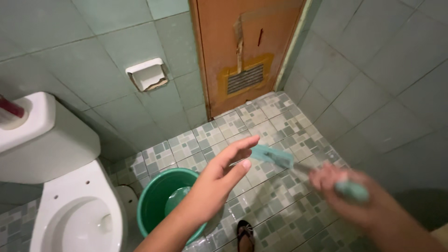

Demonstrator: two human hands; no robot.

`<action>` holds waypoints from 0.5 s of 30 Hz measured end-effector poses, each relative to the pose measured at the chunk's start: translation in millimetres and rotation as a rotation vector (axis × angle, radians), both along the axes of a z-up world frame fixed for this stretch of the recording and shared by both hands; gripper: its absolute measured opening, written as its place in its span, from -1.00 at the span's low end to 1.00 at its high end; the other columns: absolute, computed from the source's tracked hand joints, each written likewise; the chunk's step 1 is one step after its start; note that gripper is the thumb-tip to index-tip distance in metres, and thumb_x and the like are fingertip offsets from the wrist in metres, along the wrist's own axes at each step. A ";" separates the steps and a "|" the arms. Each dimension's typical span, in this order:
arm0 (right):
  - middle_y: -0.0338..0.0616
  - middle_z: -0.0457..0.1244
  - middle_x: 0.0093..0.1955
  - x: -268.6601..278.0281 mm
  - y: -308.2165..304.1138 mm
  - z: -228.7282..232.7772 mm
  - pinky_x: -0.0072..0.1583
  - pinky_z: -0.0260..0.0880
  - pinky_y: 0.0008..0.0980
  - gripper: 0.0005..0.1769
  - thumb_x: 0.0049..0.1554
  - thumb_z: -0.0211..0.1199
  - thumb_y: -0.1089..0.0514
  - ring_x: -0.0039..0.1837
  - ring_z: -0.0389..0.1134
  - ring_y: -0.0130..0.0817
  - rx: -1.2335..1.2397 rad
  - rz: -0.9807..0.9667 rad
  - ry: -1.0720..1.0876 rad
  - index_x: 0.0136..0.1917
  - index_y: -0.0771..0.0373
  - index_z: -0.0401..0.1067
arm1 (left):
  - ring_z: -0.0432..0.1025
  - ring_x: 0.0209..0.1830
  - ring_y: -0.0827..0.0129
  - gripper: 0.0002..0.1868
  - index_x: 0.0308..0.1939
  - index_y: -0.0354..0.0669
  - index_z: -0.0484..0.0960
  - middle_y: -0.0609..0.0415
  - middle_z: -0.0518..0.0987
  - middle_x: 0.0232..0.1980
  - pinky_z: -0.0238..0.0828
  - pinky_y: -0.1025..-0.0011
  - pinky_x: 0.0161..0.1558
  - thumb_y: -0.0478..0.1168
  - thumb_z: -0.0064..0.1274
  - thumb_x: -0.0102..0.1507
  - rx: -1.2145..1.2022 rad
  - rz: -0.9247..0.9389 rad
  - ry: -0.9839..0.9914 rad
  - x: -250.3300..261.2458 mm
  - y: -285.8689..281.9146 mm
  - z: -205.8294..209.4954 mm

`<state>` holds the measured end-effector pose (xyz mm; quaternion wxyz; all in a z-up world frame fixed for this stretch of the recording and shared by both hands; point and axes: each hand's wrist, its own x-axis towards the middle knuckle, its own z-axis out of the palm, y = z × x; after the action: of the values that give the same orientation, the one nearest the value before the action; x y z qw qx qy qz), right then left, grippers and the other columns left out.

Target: The person cleans a bathroom floor by splashing water from a basin using a ladle and scrubbing the tiles with a mop.

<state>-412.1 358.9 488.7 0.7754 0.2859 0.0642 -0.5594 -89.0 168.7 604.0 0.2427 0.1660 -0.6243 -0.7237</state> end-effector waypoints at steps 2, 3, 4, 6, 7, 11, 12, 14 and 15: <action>-0.11 0.23 -0.03 -61.6 -46.8 -33.7 0.11 0.43 -0.56 -0.67 0.23 0.18 0.20 -0.04 0.33 -0.46 0.034 0.032 0.130 0.16 0.44 0.22 | 0.27 0.48 0.30 -0.49 0.45 -0.11 0.39 0.08 0.43 0.44 0.20 0.28 0.42 -0.19 -0.09 0.39 0.000 0.003 -0.002 -10.1 -0.4 -0.3; -0.13 0.22 -0.07 -94.0 -76.0 -55.8 0.02 0.39 -0.56 -0.72 0.24 0.15 0.20 -0.09 0.30 -0.48 0.076 0.027 0.236 0.13 0.39 0.22 | 0.27 0.48 0.30 -0.49 0.45 -0.11 0.39 0.08 0.43 0.44 0.20 0.28 0.42 -0.19 -0.09 0.39 -0.005 0.010 0.000 -14.5 -1.1 0.6; -0.15 0.21 -0.12 -118.7 -103.4 -84.7 -0.07 0.36 -0.55 -0.77 0.24 0.13 0.19 -0.15 0.27 -0.49 0.144 0.028 0.418 0.10 0.35 0.22 | 0.28 0.47 0.31 -0.49 0.45 -0.11 0.39 0.09 0.43 0.44 0.21 0.28 0.41 -0.18 -0.09 0.40 -0.017 0.011 -0.008 -16.9 -0.3 0.8; -0.19 0.20 -0.21 -152.1 -150.2 -138.4 -0.24 0.29 -0.55 -0.88 0.26 0.08 0.19 -0.27 0.21 -0.53 0.235 0.158 0.898 0.03 0.26 0.23 | 0.28 0.47 0.31 -0.50 0.44 -0.11 0.39 0.10 0.43 0.45 0.22 0.29 0.41 -0.18 -0.10 0.40 -0.027 0.022 -0.022 -19.0 1.5 1.1; -0.21 0.19 -0.25 -153.4 -161.8 -161.4 -0.32 0.25 -0.54 -0.92 0.26 0.05 0.19 -0.32 0.17 -0.55 0.267 0.245 1.077 0.00 0.21 0.23 | 0.29 0.47 0.32 -0.50 0.44 -0.11 0.39 0.10 0.43 0.45 0.22 0.29 0.41 -0.18 -0.10 0.40 -0.010 0.019 -0.026 -19.2 1.9 1.2; -0.18 0.16 -0.36 -92.2 -109.7 -162.5 -0.41 0.18 -0.45 -0.92 0.23 0.09 0.19 -0.41 0.14 -0.45 0.348 0.506 1.523 0.03 0.17 0.29 | 0.30 0.46 0.32 -0.51 0.44 -0.10 0.40 0.10 0.45 0.44 0.21 0.29 0.41 -0.17 -0.11 0.40 0.035 0.038 -0.073 -13.4 3.0 0.1; -0.16 0.15 -0.38 -64.6 -85.8 -143.3 -0.41 0.17 -0.42 -0.89 0.22 0.11 0.19 -0.42 0.13 -0.41 0.352 0.592 1.611 0.04 0.17 0.31 | 0.30 0.46 0.32 -0.51 0.44 -0.10 0.40 0.10 0.45 0.44 0.21 0.29 0.41 -0.17 -0.11 0.40 0.038 0.045 -0.072 -12.3 1.5 -0.4; -0.12 0.14 -0.42 -26.9 -43.5 -91.2 -0.41 0.14 -0.35 -0.83 0.20 0.16 0.19 -0.44 0.13 -0.33 0.364 0.734 1.685 0.08 0.17 0.35 | 0.30 0.46 0.30 -0.51 0.44 -0.11 0.40 0.09 0.45 0.45 0.22 0.28 0.41 -0.18 -0.10 0.40 0.049 0.069 -0.058 -10.0 -0.3 -2.5; -0.10 0.13 -0.44 -15.4 -25.9 -66.6 -0.41 0.13 -0.32 -0.80 0.18 0.18 0.19 -0.45 0.13 -0.30 0.383 0.764 1.667 0.10 0.17 0.37 | 0.30 0.46 0.30 -0.51 0.44 -0.11 0.40 0.09 0.45 0.45 0.22 0.28 0.41 -0.18 -0.10 0.40 0.055 0.079 -0.058 -7.6 -1.1 -3.8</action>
<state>-427.5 333.0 422.1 0.5502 -0.1249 0.7799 -0.2709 -96.6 167.6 600.2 0.2482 0.2181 -0.6041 -0.7252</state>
